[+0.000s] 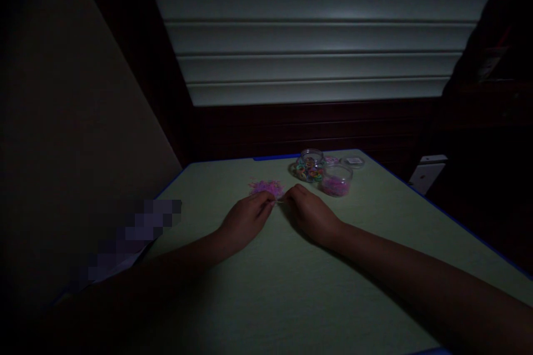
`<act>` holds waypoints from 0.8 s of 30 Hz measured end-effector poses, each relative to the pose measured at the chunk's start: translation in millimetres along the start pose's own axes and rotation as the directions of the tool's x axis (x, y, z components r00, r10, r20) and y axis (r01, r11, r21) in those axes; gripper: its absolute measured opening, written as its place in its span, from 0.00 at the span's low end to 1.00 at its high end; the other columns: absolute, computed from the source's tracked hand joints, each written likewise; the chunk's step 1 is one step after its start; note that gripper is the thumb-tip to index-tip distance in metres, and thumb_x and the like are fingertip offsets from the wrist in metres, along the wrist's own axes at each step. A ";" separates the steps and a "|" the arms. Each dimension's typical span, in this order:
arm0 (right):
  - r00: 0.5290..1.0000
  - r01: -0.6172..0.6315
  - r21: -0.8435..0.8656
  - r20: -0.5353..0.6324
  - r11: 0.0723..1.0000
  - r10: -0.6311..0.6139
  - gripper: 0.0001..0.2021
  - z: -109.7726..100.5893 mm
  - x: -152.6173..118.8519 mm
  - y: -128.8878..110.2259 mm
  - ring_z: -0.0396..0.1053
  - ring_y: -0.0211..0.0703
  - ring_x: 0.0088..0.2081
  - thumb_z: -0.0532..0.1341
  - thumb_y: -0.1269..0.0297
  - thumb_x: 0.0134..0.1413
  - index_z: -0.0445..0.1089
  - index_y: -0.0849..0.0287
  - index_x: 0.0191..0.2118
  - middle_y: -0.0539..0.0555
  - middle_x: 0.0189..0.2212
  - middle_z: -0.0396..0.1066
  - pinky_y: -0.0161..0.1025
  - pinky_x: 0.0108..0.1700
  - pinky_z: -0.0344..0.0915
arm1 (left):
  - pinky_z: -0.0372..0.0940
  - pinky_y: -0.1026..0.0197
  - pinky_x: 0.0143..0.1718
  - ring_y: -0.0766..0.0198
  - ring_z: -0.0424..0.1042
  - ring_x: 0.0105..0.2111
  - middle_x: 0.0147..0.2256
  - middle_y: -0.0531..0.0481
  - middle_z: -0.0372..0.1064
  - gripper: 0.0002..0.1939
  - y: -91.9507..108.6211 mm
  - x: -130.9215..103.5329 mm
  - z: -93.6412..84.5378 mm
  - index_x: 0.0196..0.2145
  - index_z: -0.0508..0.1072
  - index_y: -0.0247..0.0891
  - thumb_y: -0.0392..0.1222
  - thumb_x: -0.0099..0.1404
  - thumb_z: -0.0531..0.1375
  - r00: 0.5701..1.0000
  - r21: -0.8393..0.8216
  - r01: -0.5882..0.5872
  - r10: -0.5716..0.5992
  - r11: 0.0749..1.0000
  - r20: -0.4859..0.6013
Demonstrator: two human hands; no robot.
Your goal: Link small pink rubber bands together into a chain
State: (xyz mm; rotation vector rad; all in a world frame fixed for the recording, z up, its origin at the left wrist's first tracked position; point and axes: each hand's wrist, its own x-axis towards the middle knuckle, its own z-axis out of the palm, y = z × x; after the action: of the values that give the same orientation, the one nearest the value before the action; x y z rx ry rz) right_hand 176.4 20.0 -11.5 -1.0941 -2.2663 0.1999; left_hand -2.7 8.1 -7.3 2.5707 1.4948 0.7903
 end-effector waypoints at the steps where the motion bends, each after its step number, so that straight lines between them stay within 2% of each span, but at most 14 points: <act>1: 1.000 -0.001 0.003 -0.002 1.000 0.001 0.06 -0.2 0.0 -0.1 0.61 0.38 0.31 0.48 0.74 0.52 0.59 0.61 0.33 0.55 0.31 0.62 0.34 0.35 0.58 | 0.60 0.63 0.35 0.64 0.66 0.33 0.33 0.51 0.67 0.11 -0.4 -0.2 -0.1 0.37 0.64 0.41 0.42 0.63 0.44 1.000 0.003 -0.003 0.003 1.000 -0.002; 12: 0.998 -0.015 0.109 -0.058 0.994 0.021 0.06 0.1 2.5 -0.3 0.61 0.38 0.32 0.49 0.70 0.54 0.62 0.62 0.34 0.54 0.30 0.64 0.34 0.35 0.57 | 0.60 0.64 0.35 0.65 0.66 0.32 0.33 0.51 0.66 0.10 -1.1 -0.2 1.3 0.36 0.64 0.41 0.41 0.64 0.44 1.000 -0.005 -0.024 0.023 1.000 -0.012; 18: 0.997 -0.076 0.218 0.004 0.973 0.077 0.13 -2.7 4.8 -0.3 0.63 0.37 0.33 0.47 0.63 0.57 0.65 0.62 0.36 0.54 0.32 0.67 0.34 0.36 0.58 | 0.60 0.64 0.35 0.65 0.66 0.32 0.33 0.51 0.66 0.10 -2.0 0.0 0.8 0.37 0.64 0.41 0.41 0.64 0.44 1.000 0.003 -0.027 0.027 1.000 -0.009; 24: 0.996 -0.084 0.194 0.032 0.977 0.080 0.14 -3.4 5.0 1.1 0.63 0.37 0.29 0.47 0.60 0.56 0.66 0.62 0.32 0.53 0.28 0.67 0.33 0.33 0.57 | 0.60 0.64 0.35 0.65 0.66 0.33 0.34 0.51 0.67 0.11 -1.9 0.1 2.3 0.38 0.64 0.42 0.42 0.64 0.44 1.000 0.016 -0.013 0.013 1.000 -0.001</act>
State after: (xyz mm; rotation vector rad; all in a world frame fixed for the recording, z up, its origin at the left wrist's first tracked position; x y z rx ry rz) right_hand 176.7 24.0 -6.9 -1.0865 -2.1706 0.4613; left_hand -3.1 9.7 -9.8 2.5943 1.4929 0.7850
